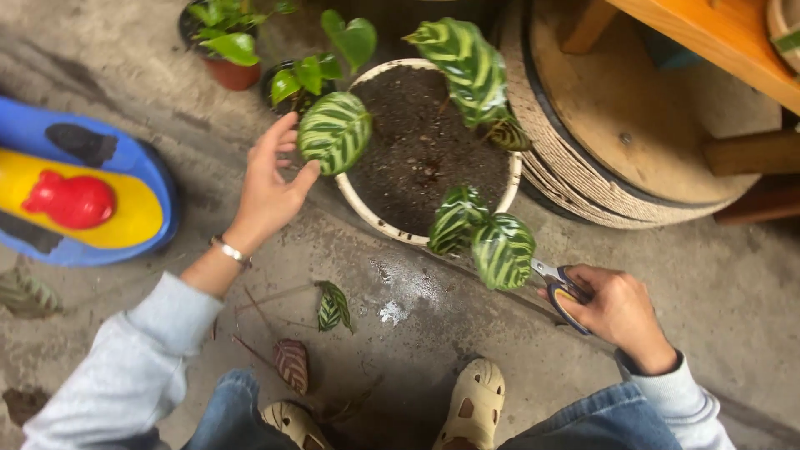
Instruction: Pruning a potted Calathea plant by cutting off specific leaves and stems with scissors.
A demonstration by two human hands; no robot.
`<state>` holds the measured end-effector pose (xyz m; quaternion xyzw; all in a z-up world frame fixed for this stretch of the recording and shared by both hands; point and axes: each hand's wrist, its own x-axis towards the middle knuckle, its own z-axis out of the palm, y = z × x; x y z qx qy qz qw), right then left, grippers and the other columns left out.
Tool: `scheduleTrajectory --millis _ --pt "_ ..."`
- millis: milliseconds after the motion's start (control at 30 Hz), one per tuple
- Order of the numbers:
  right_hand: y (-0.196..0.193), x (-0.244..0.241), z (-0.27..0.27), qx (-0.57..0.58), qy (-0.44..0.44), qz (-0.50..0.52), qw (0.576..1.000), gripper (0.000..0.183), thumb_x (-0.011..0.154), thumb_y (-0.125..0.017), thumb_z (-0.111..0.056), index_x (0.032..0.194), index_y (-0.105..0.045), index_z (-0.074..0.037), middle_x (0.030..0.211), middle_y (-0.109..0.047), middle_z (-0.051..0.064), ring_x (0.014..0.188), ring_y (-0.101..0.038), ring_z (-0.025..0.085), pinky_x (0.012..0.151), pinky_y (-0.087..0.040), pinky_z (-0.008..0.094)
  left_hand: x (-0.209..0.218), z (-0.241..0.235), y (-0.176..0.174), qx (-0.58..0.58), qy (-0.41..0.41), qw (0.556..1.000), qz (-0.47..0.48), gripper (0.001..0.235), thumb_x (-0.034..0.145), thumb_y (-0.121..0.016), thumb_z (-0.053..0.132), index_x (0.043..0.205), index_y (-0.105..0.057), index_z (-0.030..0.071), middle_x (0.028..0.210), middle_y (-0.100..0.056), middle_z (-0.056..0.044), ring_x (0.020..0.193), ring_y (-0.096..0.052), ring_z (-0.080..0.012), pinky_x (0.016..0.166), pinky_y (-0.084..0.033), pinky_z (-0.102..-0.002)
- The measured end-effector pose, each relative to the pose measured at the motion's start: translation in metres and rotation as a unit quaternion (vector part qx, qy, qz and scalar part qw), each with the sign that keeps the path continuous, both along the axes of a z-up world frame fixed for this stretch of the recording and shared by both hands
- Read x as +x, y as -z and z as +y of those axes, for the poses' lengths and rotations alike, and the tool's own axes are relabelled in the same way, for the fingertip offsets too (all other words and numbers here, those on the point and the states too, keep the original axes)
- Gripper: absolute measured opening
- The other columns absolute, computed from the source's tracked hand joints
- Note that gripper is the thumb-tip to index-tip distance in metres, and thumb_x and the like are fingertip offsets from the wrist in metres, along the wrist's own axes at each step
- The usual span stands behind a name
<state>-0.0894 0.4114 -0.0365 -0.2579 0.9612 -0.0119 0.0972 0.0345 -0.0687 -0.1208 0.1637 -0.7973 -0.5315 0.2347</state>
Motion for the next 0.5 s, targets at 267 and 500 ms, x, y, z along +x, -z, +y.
scheduleTrajectory --millis 267,500 --pt "0.002 -0.011 0.0 -0.042 -0.012 0.025 0.999 0.036 0.076 -0.076 -0.059 0.087 -0.073 -0.025 0.056 -0.063 0.003 0.056 -0.059 0.028 0.06 -0.048 0.041 -0.037 0.061 -0.078 -0.244 0.078 0.955 0.152 0.026 0.099 -0.059 0.01 0.124 -0.063 0.003 0.123 -0.062 -0.011 0.119 -0.052 -0.0264 0.105 -0.034 -0.041" --pt "0.011 -0.023 0.005 -0.099 -0.066 0.046 0.992 0.04 0.076 -0.077 -0.057 0.091 -0.075 -0.021 0.06 -0.071 -0.005 0.048 -0.064 0.017 0.051 -0.052 0.037 -0.122 0.075 -0.058 -0.13 0.189 0.969 0.089 0.011 0.096 -0.062 0.005 0.103 -0.068 -0.001 0.098 -0.072 -0.015 0.091 -0.067 -0.0261 0.082 -0.057 -0.037"
